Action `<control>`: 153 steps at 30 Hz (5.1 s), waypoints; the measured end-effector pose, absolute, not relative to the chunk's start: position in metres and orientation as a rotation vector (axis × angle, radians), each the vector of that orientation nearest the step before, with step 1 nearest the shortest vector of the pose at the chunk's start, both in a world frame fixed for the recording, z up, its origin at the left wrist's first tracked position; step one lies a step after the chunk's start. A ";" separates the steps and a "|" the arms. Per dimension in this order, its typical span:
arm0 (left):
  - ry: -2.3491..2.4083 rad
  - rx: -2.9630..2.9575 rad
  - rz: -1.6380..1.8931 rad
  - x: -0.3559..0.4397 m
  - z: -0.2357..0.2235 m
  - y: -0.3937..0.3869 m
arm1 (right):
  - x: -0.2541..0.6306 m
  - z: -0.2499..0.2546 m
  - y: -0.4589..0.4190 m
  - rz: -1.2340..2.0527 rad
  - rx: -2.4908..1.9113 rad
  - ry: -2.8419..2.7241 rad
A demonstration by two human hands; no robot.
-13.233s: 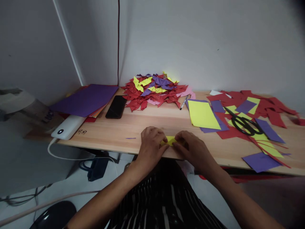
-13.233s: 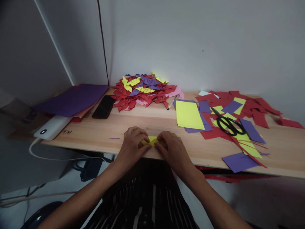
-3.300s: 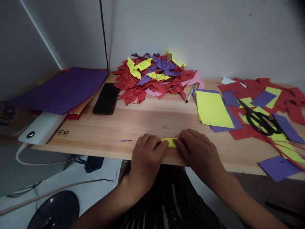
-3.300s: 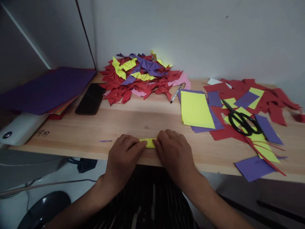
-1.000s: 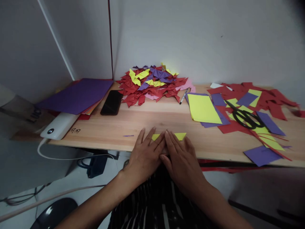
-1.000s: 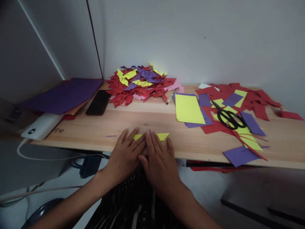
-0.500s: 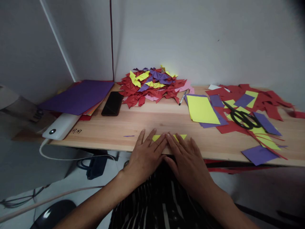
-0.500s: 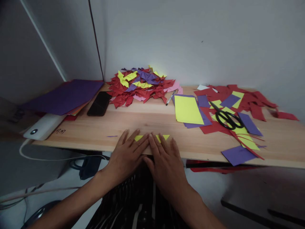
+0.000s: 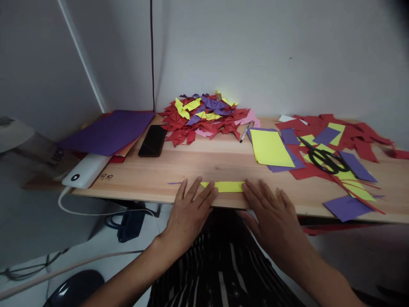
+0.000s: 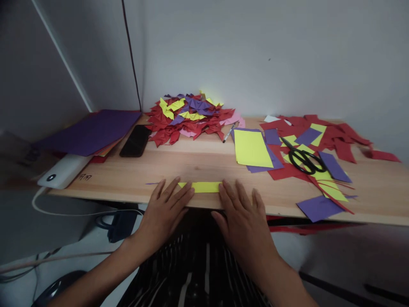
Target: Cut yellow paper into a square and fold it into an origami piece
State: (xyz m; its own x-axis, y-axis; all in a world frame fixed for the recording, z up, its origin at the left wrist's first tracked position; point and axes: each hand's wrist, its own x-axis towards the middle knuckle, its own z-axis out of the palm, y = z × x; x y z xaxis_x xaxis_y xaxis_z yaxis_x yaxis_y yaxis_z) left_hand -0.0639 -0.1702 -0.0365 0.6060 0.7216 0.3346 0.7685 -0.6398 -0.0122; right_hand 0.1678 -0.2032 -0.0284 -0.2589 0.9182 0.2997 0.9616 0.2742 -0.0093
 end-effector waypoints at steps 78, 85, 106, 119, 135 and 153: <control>-1.745 -3.155 -1.335 -0.036 -0.004 -0.008 | 0.163 0.007 -0.018 0.888 -1.201 -2.226; -1.824 -3.159 -1.319 -0.037 -0.004 -0.010 | 0.169 0.012 -0.020 0.987 -1.343 -2.128; -1.860 -3.075 -1.374 -0.041 -0.002 -0.009 | 0.172 0.004 -0.015 0.748 -1.239 -2.214; -1.773 -3.080 -1.374 -0.031 -0.002 -0.014 | 0.158 -0.002 -0.022 0.600 -1.155 -2.204; -1.819 -3.130 -1.446 -0.044 0.000 -0.009 | 0.174 0.011 -0.021 0.646 -1.317 -2.132; -1.876 -3.012 -1.227 -0.034 0.006 -0.019 | 0.161 0.007 -0.025 0.566 -1.248 -2.173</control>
